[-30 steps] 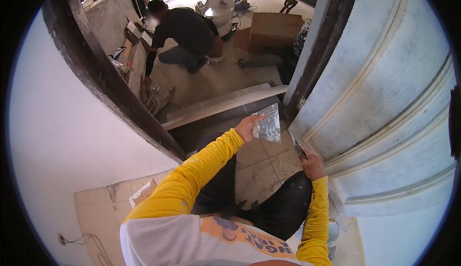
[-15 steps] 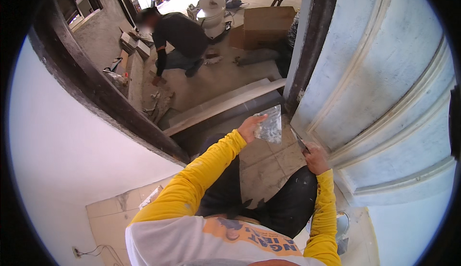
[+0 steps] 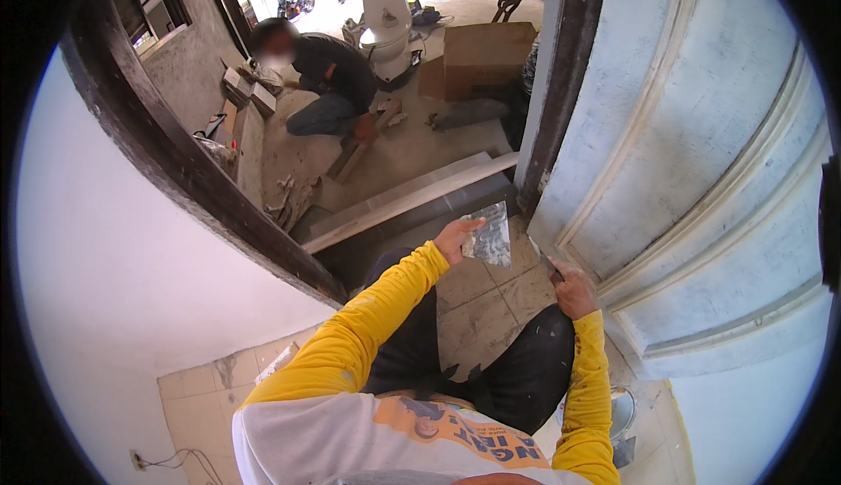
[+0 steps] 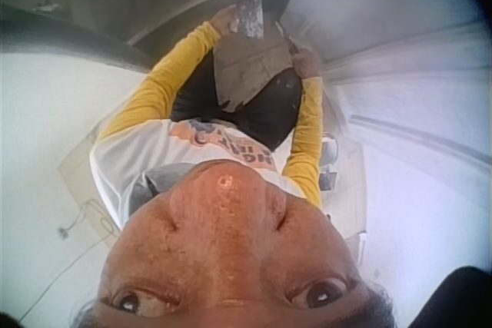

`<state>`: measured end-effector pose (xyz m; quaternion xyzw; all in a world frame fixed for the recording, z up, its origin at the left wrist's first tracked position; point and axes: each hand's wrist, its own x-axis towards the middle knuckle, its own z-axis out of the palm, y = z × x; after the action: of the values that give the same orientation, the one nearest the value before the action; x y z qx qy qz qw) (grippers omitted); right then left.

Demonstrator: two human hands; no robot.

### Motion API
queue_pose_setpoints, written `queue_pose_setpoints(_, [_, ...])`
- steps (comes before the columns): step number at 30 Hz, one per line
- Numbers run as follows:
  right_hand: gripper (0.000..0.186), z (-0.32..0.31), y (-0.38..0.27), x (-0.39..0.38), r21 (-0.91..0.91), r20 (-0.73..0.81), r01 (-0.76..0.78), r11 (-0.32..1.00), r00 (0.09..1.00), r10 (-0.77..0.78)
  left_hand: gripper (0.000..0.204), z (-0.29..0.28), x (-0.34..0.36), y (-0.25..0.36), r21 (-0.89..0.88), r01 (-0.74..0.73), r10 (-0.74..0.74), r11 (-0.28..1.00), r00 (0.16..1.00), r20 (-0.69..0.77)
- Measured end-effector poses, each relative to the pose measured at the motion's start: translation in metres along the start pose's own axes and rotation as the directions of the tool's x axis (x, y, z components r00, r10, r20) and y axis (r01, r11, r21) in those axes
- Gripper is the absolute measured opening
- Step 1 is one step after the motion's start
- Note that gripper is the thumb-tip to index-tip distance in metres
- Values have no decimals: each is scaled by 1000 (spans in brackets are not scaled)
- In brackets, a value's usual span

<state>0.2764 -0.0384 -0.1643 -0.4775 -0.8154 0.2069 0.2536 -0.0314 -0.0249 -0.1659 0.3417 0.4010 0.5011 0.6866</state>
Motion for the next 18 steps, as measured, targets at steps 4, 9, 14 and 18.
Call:
queue_pose_setpoints(4, [37,-8,-10,4,87,-84,20,996,996,-13,29,-10,-6,-7,332,-284,274,899,958,77])
queue_pose_setpoints(9, [37,-36,-66,0,324,-183,-65,944,975,130,26,-6,-14,-10,-470,135,-72,872,986,149])
queue_pose_setpoints(14, [42,-59,-105,-8,31,-372,423,906,846,-382,19,48,-48,31,-548,96,-7,831,987,163])
queue_pose_setpoints(18, [48,-88,-116,-5,-155,-454,605,781,659,-600,24,60,-60,50,-546,32,84,837,979,186])
